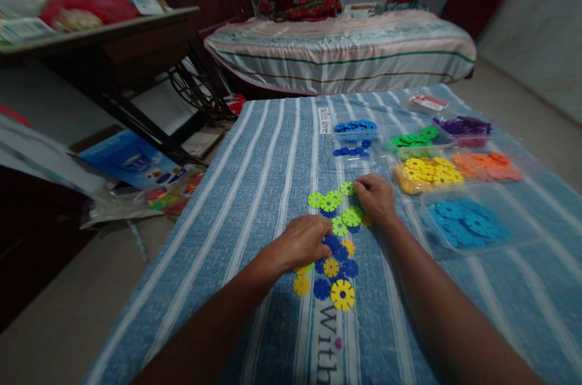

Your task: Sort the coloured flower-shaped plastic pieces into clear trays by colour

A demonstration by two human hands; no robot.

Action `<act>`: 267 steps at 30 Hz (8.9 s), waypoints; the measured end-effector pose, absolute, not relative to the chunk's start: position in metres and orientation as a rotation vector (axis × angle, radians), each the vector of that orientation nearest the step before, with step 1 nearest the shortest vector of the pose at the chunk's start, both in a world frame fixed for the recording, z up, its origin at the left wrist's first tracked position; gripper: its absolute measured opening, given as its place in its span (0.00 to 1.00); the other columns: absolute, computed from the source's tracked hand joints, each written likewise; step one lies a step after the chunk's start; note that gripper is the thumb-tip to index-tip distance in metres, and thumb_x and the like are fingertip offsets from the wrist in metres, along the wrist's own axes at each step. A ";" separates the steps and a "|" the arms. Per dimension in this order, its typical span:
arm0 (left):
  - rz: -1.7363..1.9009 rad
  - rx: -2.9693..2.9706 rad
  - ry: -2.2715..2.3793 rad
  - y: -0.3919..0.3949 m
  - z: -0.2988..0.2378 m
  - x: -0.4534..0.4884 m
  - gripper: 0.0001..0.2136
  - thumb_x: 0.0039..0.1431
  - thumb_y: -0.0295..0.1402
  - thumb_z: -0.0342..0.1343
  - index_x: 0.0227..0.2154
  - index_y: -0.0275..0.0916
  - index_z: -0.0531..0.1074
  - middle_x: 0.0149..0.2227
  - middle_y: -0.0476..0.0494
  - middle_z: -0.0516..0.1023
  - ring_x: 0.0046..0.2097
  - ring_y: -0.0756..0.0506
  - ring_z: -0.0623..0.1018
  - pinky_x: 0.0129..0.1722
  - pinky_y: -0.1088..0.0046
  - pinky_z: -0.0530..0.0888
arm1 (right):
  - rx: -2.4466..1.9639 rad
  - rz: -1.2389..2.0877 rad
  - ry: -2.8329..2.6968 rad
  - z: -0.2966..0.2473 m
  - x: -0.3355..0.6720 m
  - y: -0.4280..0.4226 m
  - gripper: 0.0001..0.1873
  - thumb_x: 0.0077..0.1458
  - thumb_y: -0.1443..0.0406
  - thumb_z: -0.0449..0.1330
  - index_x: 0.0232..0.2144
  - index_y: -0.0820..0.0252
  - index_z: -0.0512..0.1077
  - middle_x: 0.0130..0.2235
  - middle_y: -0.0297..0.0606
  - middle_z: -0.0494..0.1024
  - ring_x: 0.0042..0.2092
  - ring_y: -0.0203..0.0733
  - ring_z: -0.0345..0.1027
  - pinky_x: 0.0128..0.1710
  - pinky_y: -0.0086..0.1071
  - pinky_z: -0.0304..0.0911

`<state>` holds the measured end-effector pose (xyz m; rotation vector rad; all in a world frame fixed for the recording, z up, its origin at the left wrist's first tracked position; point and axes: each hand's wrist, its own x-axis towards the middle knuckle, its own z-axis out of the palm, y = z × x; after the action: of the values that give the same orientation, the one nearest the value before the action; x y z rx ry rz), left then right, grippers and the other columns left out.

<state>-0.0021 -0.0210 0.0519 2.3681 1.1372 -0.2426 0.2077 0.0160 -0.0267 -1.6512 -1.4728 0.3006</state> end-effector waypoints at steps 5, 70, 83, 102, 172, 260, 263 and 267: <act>-0.185 2.286 1.145 -0.017 0.053 -0.001 0.05 0.50 0.32 0.59 0.32 0.39 0.75 0.28 0.49 0.76 0.30 0.48 0.73 0.31 0.73 0.63 | -1.654 0.291 -1.473 -0.025 0.206 0.016 0.16 0.53 0.59 0.53 0.26 0.58 0.78 0.31 0.39 0.78 0.37 0.45 0.70 0.39 0.37 0.62; 0.905 1.271 1.179 0.078 0.106 0.051 0.07 0.53 0.31 0.62 0.31 0.33 0.72 0.29 0.46 0.77 0.24 0.56 0.71 0.24 0.81 0.65 | -1.684 0.336 -1.442 -0.021 0.205 0.016 0.14 0.53 0.60 0.54 0.25 0.57 0.78 0.30 0.37 0.77 0.37 0.44 0.68 0.41 0.36 0.61; -0.336 2.150 0.996 0.002 0.075 -0.007 0.01 0.45 0.27 0.58 0.23 0.38 0.72 0.21 0.54 0.69 0.25 0.52 0.66 0.27 0.76 0.61 | -1.685 0.323 -1.468 -0.022 0.206 0.016 0.15 0.54 0.60 0.53 0.25 0.56 0.78 0.31 0.37 0.77 0.37 0.44 0.68 0.40 0.36 0.62; 0.027 1.704 1.115 0.017 0.077 -0.008 0.07 0.47 0.28 0.58 0.20 0.37 0.66 0.17 0.56 0.65 0.21 0.54 0.64 0.23 0.76 0.58 | -1.699 0.313 -1.470 -0.021 0.205 0.016 0.14 0.53 0.60 0.53 0.25 0.56 0.78 0.31 0.37 0.78 0.38 0.44 0.68 0.40 0.36 0.61; -0.298 2.040 0.975 -0.015 0.072 -0.001 0.04 0.48 0.29 0.59 0.23 0.37 0.69 0.21 0.54 0.69 0.24 0.53 0.66 0.25 0.76 0.60 | -1.715 0.312 -1.463 -0.019 0.205 0.015 0.14 0.53 0.61 0.53 0.26 0.57 0.78 0.31 0.38 0.77 0.38 0.44 0.68 0.40 0.35 0.61; -0.288 1.989 1.169 -0.071 0.068 -0.020 0.05 0.49 0.30 0.54 0.21 0.39 0.64 0.22 0.52 0.69 0.26 0.51 0.68 0.26 0.74 0.56 | -1.718 0.296 -1.498 -0.020 0.205 0.019 0.12 0.54 0.63 0.55 0.26 0.57 0.78 0.32 0.36 0.78 0.37 0.42 0.68 0.40 0.34 0.60; -0.175 1.826 1.132 -0.067 0.063 -0.025 0.07 0.49 0.33 0.55 0.21 0.38 0.67 0.20 0.52 0.69 0.25 0.51 0.67 0.25 0.75 0.57 | -1.717 0.297 -1.491 -0.020 0.205 0.018 0.12 0.54 0.63 0.55 0.26 0.57 0.78 0.31 0.36 0.78 0.38 0.42 0.69 0.40 0.34 0.60; 0.051 1.621 1.149 -0.044 0.063 -0.014 0.09 0.50 0.37 0.57 0.21 0.38 0.67 0.18 0.52 0.69 0.21 0.53 0.66 0.22 0.77 0.59 | -1.716 0.302 -1.493 -0.020 0.204 0.018 0.12 0.55 0.63 0.55 0.27 0.57 0.78 0.32 0.36 0.78 0.38 0.42 0.69 0.40 0.33 0.60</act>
<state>-0.0140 -0.0438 0.0629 1.6211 1.1492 0.0506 0.2044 0.0182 -0.0204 -1.7159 -1.4935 0.3016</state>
